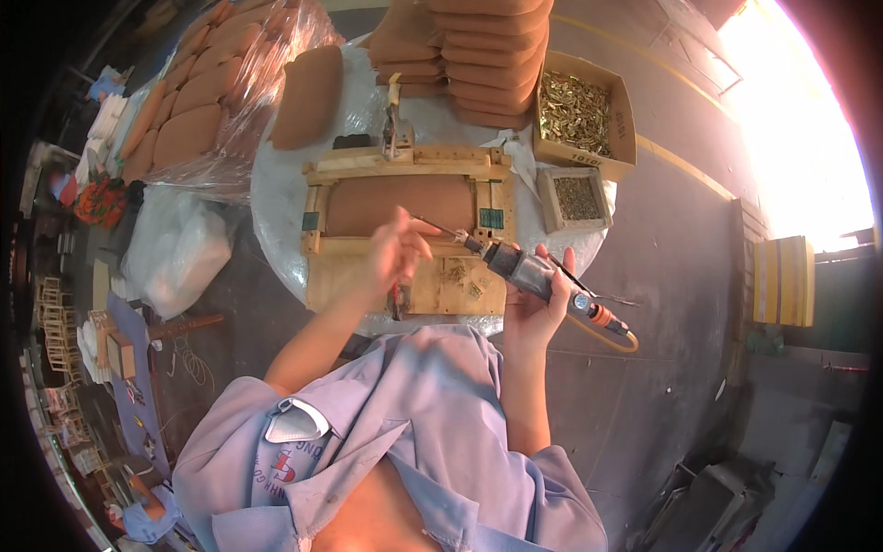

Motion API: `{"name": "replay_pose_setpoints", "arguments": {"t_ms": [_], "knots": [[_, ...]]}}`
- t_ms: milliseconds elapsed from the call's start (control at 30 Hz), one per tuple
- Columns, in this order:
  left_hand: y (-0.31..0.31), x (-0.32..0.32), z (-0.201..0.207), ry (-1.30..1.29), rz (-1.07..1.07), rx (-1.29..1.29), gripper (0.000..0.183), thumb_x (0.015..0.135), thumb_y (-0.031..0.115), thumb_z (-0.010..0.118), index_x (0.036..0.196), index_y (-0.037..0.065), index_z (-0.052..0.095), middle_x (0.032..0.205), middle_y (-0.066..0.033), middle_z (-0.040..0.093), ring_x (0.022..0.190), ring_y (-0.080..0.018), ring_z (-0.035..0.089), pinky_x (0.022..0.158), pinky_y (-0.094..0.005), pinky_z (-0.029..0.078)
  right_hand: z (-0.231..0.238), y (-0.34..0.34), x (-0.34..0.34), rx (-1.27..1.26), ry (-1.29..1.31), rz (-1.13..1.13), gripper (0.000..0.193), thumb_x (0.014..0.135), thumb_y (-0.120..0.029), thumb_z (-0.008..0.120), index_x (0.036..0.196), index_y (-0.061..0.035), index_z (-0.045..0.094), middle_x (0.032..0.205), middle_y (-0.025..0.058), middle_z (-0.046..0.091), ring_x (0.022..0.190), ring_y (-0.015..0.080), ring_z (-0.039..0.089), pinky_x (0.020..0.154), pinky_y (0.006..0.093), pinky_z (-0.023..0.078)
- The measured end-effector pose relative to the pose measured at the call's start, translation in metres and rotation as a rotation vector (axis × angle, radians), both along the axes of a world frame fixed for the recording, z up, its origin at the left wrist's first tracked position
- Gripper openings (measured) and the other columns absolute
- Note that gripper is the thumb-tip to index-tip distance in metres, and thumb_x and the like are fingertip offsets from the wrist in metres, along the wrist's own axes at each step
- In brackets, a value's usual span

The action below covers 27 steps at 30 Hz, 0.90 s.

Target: The person places a brown cushion into a wooden jig, secures it with clamps, and uses a pneumatic drill to fasten screws. The person repeats this process for multiple cushions, removing and replacing them as needed.

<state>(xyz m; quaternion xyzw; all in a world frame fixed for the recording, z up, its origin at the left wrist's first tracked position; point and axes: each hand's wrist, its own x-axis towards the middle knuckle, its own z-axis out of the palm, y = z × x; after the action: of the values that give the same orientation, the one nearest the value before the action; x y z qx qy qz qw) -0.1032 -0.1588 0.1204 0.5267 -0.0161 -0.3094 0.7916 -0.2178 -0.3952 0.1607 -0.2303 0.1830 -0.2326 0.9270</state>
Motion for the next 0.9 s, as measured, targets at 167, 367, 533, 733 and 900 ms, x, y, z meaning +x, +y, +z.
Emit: {"name": "replay_pose_setpoints", "arguments": {"t_ms": [167, 367, 533, 733, 900], "knots": [[0.03, 0.017, 0.003, 0.079, 0.134, -0.28, 0.068, 0.116, 0.057, 0.039, 0.129, -0.002, 0.07, 0.093, -0.0125, 0.079, 0.051, -0.0113, 0.062, 0.046, -0.0239, 0.049, -0.002, -0.008, 0.008, 0.053, -0.09, 0.101, 0.064, 0.104, -0.027, 0.066, 0.162, -0.0194, 0.041, 0.141, 0.0154, 0.065, 0.129, 0.0496, 0.066, 0.101, 0.0543, 0.063], [0.021, 0.006, 0.013, 0.131, 0.087, -0.344, 0.054, 0.114, 0.049, 0.055, 0.121, -0.001, 0.073, 0.094, -0.011, 0.079, 0.056, -0.01, 0.063, 0.047, -0.0239, 0.048, -0.006, -0.002, 0.008, 0.035, -0.042, 0.107, 0.064, 0.103, -0.028, 0.067, 0.162, -0.0196, 0.041, 0.139, 0.0154, 0.066, 0.129, 0.0495, 0.066, 0.102, 0.0542, 0.063], [0.023, 0.002, 0.001, 0.169, 0.129, -0.365, 0.034, 0.109, 0.036, 0.069, 0.113, 0.003, 0.076, 0.092, -0.008, 0.079, 0.055, -0.0082, 0.064, 0.047, -0.0225, 0.047, -0.006, 0.004, 0.002, 0.015, 0.004, 0.099, 0.063, 0.103, -0.027, 0.067, 0.161, -0.0192, 0.043, 0.141, 0.0159, 0.065, 0.129, 0.0488, 0.066, 0.103, 0.0542, 0.063], [0.027, 0.0, -0.012, 0.23, 0.191, -0.392, 0.024, 0.109, 0.024, 0.069, 0.115, 0.002, 0.075, 0.096, -0.0075, 0.079, 0.056, -0.0078, 0.063, 0.048, -0.0226, 0.047, -0.011, 0.006, -0.007, 0.044, 0.005, 0.08, 0.062, 0.103, -0.026, 0.067, 0.16, -0.0189, 0.044, 0.141, 0.0159, 0.064, 0.128, 0.048, 0.066, 0.102, 0.0549, 0.063], [0.029, -0.004, -0.01, 0.366, 0.253, -0.461, 0.021, 0.109, 0.018, 0.069, 0.12, 0.002, 0.076, 0.102, -0.0103, 0.081, 0.066, -0.0087, 0.07, 0.052, -0.0229, 0.051, -0.008, 0.009, -0.009, 0.034, 0.009, 0.044, 0.061, 0.103, -0.026, 0.067, 0.159, -0.0184, 0.044, 0.14, 0.016, 0.064, 0.128, 0.0479, 0.067, 0.102, 0.0552, 0.063]]}}
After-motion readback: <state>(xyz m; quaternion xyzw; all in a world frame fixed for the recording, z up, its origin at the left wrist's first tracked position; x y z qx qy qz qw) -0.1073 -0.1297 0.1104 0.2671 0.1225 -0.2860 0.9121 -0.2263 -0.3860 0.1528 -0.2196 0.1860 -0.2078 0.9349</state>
